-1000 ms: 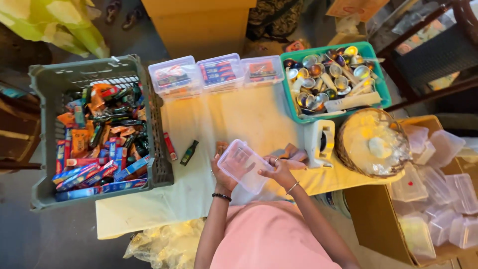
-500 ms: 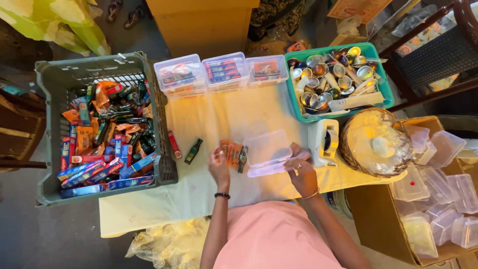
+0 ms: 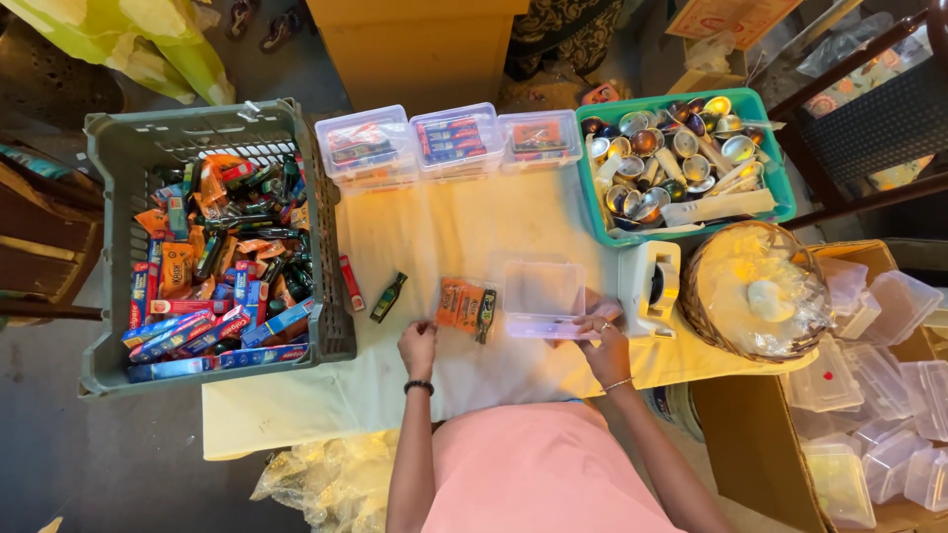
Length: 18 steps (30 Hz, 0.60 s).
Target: The person packs various snack items, including toothpaste boxes and small packets, into clear plastic containers on a table. They arrange the items neatly inside the containers and place the lids on top.
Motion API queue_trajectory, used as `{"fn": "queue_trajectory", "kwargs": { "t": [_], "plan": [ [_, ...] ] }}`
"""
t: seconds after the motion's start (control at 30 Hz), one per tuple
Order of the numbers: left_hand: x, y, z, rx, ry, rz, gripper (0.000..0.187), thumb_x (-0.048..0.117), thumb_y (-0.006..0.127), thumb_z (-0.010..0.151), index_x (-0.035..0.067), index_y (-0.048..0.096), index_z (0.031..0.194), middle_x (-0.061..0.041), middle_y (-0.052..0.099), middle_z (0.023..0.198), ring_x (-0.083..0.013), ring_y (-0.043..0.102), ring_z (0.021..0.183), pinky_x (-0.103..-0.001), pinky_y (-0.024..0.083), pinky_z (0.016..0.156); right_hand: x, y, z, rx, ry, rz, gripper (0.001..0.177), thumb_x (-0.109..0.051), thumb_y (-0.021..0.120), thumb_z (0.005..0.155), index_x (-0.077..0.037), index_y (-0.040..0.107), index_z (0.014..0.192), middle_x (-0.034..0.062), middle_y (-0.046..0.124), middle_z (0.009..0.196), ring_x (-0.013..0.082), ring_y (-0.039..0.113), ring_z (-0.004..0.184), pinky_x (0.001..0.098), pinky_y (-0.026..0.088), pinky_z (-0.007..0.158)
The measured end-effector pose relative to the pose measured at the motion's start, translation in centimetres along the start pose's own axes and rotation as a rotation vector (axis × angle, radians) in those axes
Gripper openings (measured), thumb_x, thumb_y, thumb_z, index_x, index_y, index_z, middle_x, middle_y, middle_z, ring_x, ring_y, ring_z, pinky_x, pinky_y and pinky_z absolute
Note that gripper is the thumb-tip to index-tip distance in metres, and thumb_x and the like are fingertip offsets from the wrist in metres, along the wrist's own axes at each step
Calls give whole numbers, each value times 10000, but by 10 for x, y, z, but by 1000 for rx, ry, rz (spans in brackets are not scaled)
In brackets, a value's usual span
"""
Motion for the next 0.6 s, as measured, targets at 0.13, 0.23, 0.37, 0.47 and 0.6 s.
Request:
{"fn": "queue_trajectory", "kwargs": {
  "t": [0.13, 0.23, 0.37, 0.47, 0.6],
  "plan": [
    [-24, -4, 2, -160, -76, -97, 292, 295, 718, 905, 30, 772, 1014, -135, 787, 911, -252, 746, 810, -372, 564, 757, -44, -15, 11, -221, -215, -122, 491, -226, 899, 620, -40, 700, 1029, 114, 725, 1125, 298, 658, 1094, 386, 496, 954],
    [-37, -22, -11, -123, -92, -165, 311, 292, 717, 927, -2, 761, 1017, -123, 779, 911, -196, 705, 796, -332, 544, 735, -56, -19, 15, -304, -371, -98, 525, -347, 787, 734, -41, 705, 1153, 132, 707, 1185, 329, 626, 1136, 411, 463, 983],
    [-69, -15, -28, -157, -334, -644, 343, 308, 651, 967, -1, 713, 1101, -62, 759, 984, -115, 684, 799, -289, 542, 677, -28, 5, 39, -368, -82, -56, 461, -483, 634, 928, -95, 729, 1159, 81, 745, 1148, 273, 703, 1108, 373, 523, 961],
    [-84, -5, -47, -211, -355, -942, 411, 322, 722, 992, -46, 692, 1174, -73, 719, 987, -118, 645, 798, -266, 538, 726, -54, 46, 78, -555, -244, -406, 353, -377, 652, 938, -98, 775, 1117, 108, 759, 1115, 316, 682, 1067, 417, 510, 925],
    [-70, 2, -75, -181, -475, -1071, 405, 286, 732, 899, 7, 657, 1183, -56, 756, 1017, -136, 738, 888, -293, 605, 814, -65, 147, 125, -717, -71, -212, 283, -275, 672, 925, -96, 770, 1120, 115, 777, 980, 274, 759, 882, 384, 588, 814]
  ]
}}
Point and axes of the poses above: each hand's wrist, its own z-axis towards the middle knuckle, its own y-axis out of the palm, x = y × z, the point moved 3 cm from there along z, towards the middle knuckle
